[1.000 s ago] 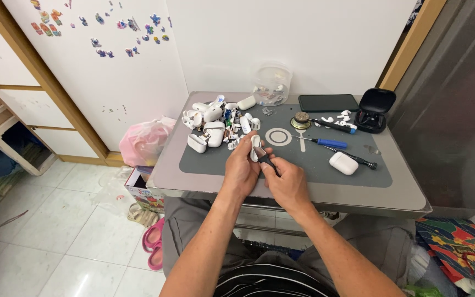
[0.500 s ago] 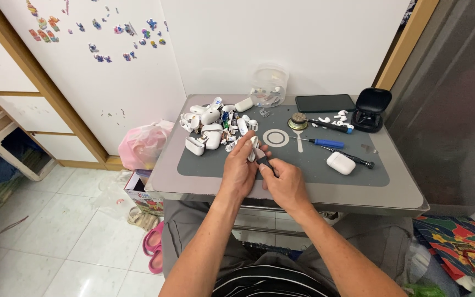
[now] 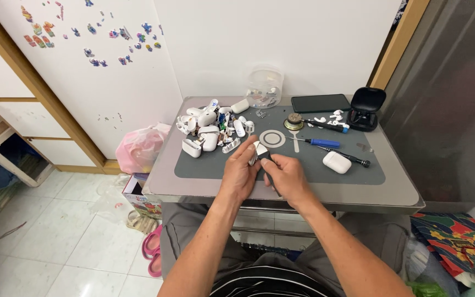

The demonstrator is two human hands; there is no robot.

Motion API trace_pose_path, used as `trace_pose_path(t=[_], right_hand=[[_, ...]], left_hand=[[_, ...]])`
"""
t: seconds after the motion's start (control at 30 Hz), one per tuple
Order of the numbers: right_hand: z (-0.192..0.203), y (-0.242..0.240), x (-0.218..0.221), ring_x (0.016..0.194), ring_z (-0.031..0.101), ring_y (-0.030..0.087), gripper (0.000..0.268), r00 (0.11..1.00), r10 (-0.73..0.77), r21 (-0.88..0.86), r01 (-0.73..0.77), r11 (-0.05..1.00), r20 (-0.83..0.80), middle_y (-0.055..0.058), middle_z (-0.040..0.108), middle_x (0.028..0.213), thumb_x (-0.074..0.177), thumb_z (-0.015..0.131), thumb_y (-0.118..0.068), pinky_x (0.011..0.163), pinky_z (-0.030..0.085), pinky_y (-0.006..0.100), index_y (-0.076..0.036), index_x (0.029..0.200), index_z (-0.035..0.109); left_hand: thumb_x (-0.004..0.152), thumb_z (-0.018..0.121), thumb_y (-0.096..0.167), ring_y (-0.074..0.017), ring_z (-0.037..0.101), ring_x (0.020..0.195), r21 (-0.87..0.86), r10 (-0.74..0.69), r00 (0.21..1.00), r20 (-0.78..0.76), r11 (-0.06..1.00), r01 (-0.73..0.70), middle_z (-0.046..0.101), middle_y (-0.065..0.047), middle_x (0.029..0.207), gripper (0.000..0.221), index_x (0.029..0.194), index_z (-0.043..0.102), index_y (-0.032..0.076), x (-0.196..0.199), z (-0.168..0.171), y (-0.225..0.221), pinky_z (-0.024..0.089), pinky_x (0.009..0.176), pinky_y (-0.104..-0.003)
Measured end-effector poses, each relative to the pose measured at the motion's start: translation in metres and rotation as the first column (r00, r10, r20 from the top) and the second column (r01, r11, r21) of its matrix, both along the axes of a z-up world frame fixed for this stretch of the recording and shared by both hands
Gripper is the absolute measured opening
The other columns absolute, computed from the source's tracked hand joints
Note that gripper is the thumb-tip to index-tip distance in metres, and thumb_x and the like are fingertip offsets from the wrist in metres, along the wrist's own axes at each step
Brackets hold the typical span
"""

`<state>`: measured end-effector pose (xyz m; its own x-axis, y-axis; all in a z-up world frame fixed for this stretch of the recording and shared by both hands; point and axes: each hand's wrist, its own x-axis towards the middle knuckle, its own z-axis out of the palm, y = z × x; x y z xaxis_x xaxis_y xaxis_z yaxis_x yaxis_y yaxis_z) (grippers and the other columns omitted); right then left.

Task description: Disassembling and repairing small wireless earbuds using precision tools on a repair mat

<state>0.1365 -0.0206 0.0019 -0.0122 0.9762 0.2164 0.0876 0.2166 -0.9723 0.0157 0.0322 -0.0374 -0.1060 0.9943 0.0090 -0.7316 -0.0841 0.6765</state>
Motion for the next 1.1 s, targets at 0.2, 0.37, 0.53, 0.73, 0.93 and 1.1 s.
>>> trace_pose_path(t=[0.2,0.37,0.53,0.73,0.93,1.1], right_hand=[[-0.009,0.006,0.003,0.034,0.050,0.014,0.032,0.992,-0.011,0.069,0.002,0.998,0.123,0.009,0.059,0.042,0.092,0.065,-0.018,0.038,0.037,0.024,-0.006,0.063,0.068],[0.008,-0.007,0.007,0.034,0.051,0.014,0.028,0.999,0.034,-0.017,-0.033,0.999,0.027,0.010,0.060,0.044,0.090,0.066,-0.017,0.038,0.038,0.023,-0.006,0.064,0.069],[0.008,-0.009,0.013,0.032,0.050,0.015,0.031,0.992,0.069,-0.035,-0.066,0.997,0.107,0.009,0.057,0.040,0.089,0.065,-0.018,0.036,0.037,0.024,-0.006,0.060,0.066],[0.005,-0.006,0.016,0.034,0.048,0.015,0.031,0.982,0.091,-0.034,-0.087,0.996,0.163,0.008,0.057,0.042,0.090,0.065,-0.017,0.038,0.036,0.023,-0.006,0.062,0.065],[0.013,-0.011,0.011,0.039,0.051,0.021,0.034,0.945,0.039,-0.029,-0.031,0.999,0.325,0.009,0.056,0.040,0.090,0.065,-0.019,0.045,0.042,0.029,-0.006,0.058,0.064],[0.005,-0.006,0.001,0.039,0.053,0.021,0.039,0.942,0.035,-0.093,-0.005,0.996,0.333,0.005,0.057,0.039,0.088,0.065,-0.025,0.046,0.042,0.029,-0.010,0.053,0.063]], left_hand=[[0.097,0.064,0.008,-0.0198,0.064,0.098,-0.030,0.019,0.996,-0.089,0.999,-0.022,0.070,-0.011,0.103,0.038,0.135,0.070,0.012,-0.001,0.010,-0.010,0.059,0.092,-0.042],[0.098,0.064,0.008,-0.0221,0.070,0.096,-0.014,0.003,0.996,-0.095,1.000,-0.004,0.073,-0.015,0.113,0.040,0.137,0.066,0.006,0.003,0.018,-0.019,0.062,0.089,-0.041],[0.098,0.064,0.007,-0.0262,0.073,0.092,-0.016,0.012,0.997,-0.079,1.000,-0.013,0.073,-0.020,0.113,0.039,0.136,0.065,0.002,-0.002,0.009,-0.011,0.064,0.087,-0.044],[0.101,0.057,0.008,-0.0368,0.076,0.090,0.015,-0.034,0.997,-0.076,0.999,0.035,0.072,-0.027,0.110,0.033,0.132,0.065,0.001,0.000,0.011,-0.010,0.067,0.080,-0.047],[0.099,0.060,0.009,-0.0275,0.075,0.082,0.010,-0.021,0.990,-0.142,1.000,0.022,0.074,-0.020,0.102,0.033,0.130,0.065,0.000,0.000,0.004,-0.002,0.068,0.074,-0.041],[0.100,0.059,0.007,-0.0232,0.074,0.085,0.008,-0.004,0.987,-0.158,1.000,0.006,0.073,-0.016,0.103,0.033,0.132,0.065,0.002,-0.001,0.008,-0.008,0.067,0.074,-0.036]])
